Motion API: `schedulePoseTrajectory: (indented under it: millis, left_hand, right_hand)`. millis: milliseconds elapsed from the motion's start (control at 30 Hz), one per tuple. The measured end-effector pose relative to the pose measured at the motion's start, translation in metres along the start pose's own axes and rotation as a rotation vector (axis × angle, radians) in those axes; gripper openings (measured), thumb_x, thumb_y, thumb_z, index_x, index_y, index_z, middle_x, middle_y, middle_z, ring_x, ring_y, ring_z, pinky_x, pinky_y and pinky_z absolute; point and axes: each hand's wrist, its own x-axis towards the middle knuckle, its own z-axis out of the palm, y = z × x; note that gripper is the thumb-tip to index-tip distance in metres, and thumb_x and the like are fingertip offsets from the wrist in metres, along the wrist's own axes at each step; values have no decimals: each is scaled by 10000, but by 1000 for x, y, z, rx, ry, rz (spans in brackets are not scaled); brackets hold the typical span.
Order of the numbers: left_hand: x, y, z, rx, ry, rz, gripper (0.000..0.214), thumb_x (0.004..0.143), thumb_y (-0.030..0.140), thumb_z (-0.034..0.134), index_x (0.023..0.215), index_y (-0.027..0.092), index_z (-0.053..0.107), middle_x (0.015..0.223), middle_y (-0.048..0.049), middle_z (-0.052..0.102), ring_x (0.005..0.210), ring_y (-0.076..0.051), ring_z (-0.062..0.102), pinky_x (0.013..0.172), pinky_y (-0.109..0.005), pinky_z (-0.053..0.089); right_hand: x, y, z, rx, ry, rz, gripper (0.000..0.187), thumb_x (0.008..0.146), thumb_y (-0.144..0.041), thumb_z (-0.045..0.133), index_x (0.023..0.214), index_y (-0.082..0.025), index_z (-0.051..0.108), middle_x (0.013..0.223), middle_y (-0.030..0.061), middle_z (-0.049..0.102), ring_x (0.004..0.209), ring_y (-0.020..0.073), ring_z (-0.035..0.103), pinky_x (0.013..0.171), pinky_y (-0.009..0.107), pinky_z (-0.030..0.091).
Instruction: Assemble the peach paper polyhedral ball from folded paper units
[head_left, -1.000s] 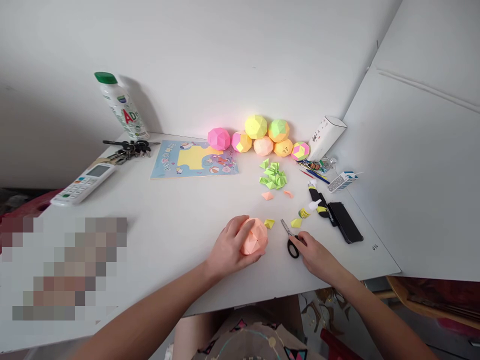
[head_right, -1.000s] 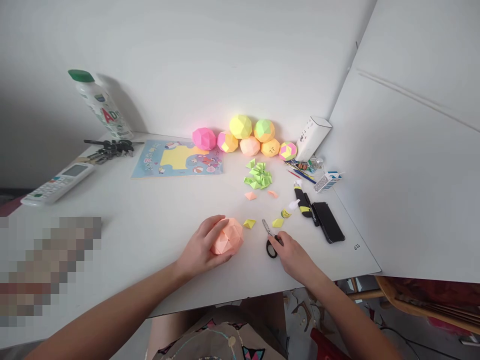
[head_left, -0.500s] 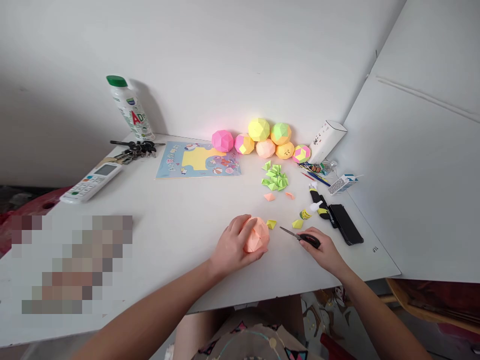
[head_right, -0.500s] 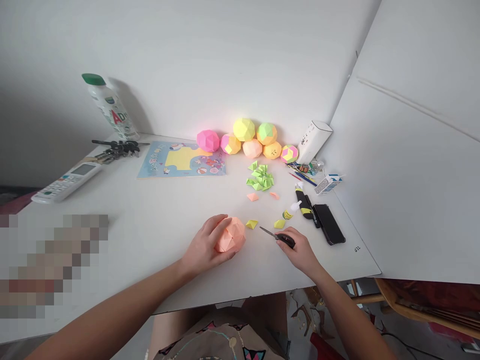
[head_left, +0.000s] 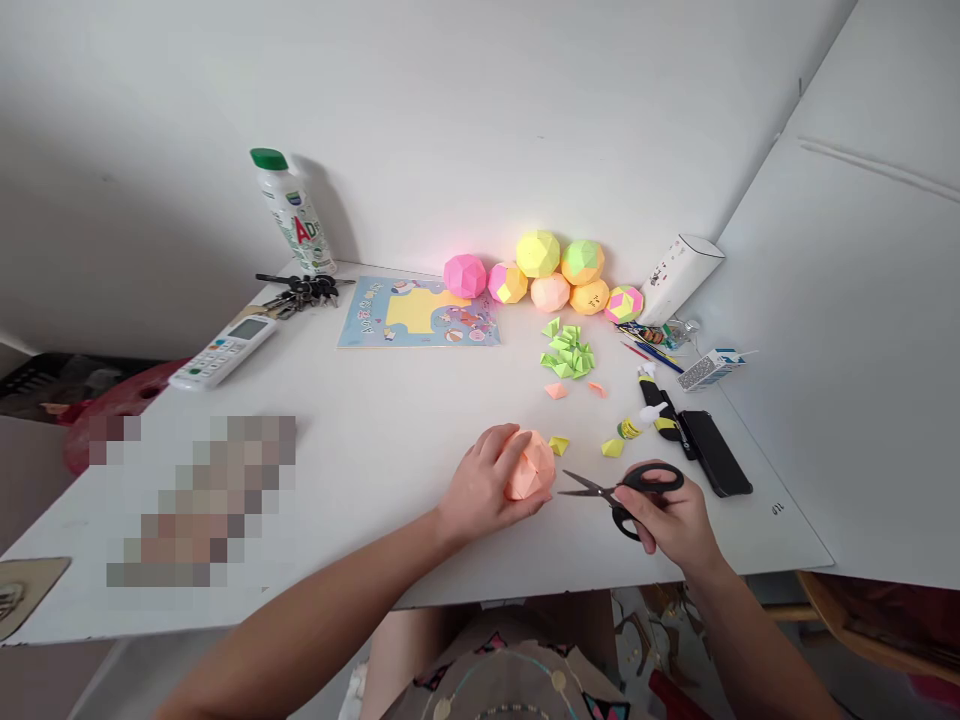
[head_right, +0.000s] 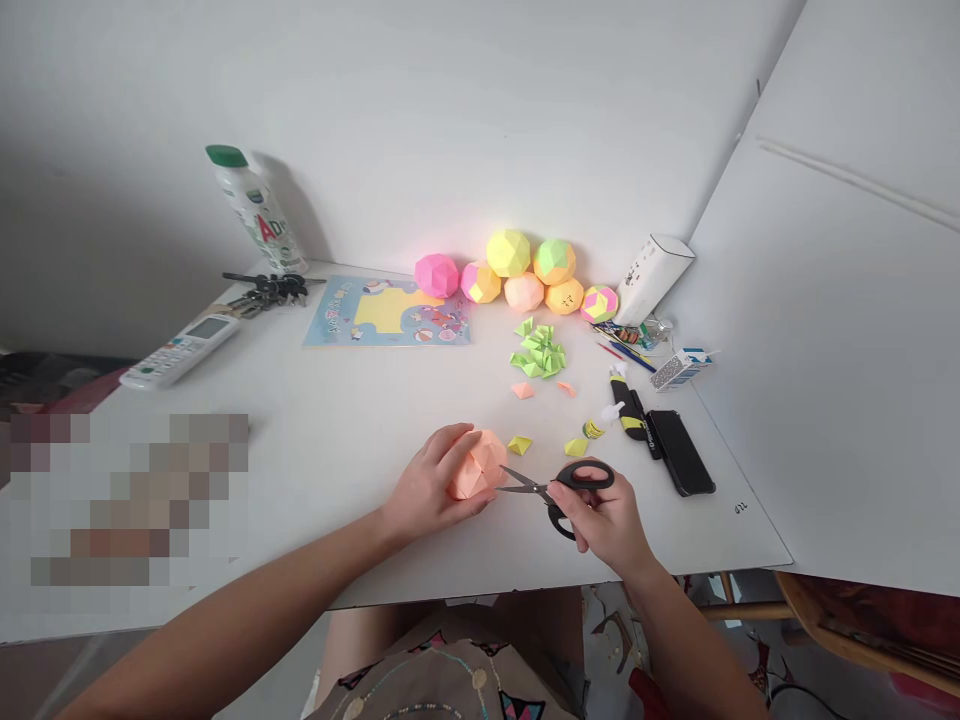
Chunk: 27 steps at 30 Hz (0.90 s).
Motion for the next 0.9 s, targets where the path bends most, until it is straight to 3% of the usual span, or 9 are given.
schedulePoseTrajectory:
  millis: [167, 367, 633, 900]
  left_hand:
    - [-1, 0, 1, -2, 0, 0, 658, 853, 501, 586, 1391, 201, 356, 1257, -187, 547, 1151, -337, 558, 894, -499, 534]
    - [-2, 2, 1, 35, 32, 26, 644, 862, 504, 578, 1386, 205, 351, 1246, -181, 544, 1126, -337, 568, 862, -486, 551]
    - [-4, 3, 3, 69, 39, 7, 657, 845, 497, 612, 1382, 218, 357, 1262, -173, 540, 1136, -336, 567, 873, -480, 551]
    - [-5, 5, 2, 83, 49, 26, 657, 853, 500, 602, 1391, 212, 360, 1269, -180, 541, 1137, -341, 565, 883, -491, 549]
  right_hand:
    - [0, -15, 19, -1, 78, -34, 325, 827, -487, 669, 789, -166, 640, 597, -11, 602, 270, 38, 405, 246, 176, 312]
    - [-2, -18, 29, -44, 73, 3, 357, 846, -520, 633, 778, -169, 622, 498, -58, 490, 291, 48, 390, 252, 174, 355]
    - [-5, -16, 35, 39, 62, 109, 412, 828, -562, 638, 711, -179, 536, 499, -75, 447, 275, 33, 361, 239, 156, 304]
    - [-8, -16, 37, -29, 50, 79, 385, 849, -547, 609, 729, -184, 556, 509, -69, 443, 301, 46, 371, 245, 166, 354]
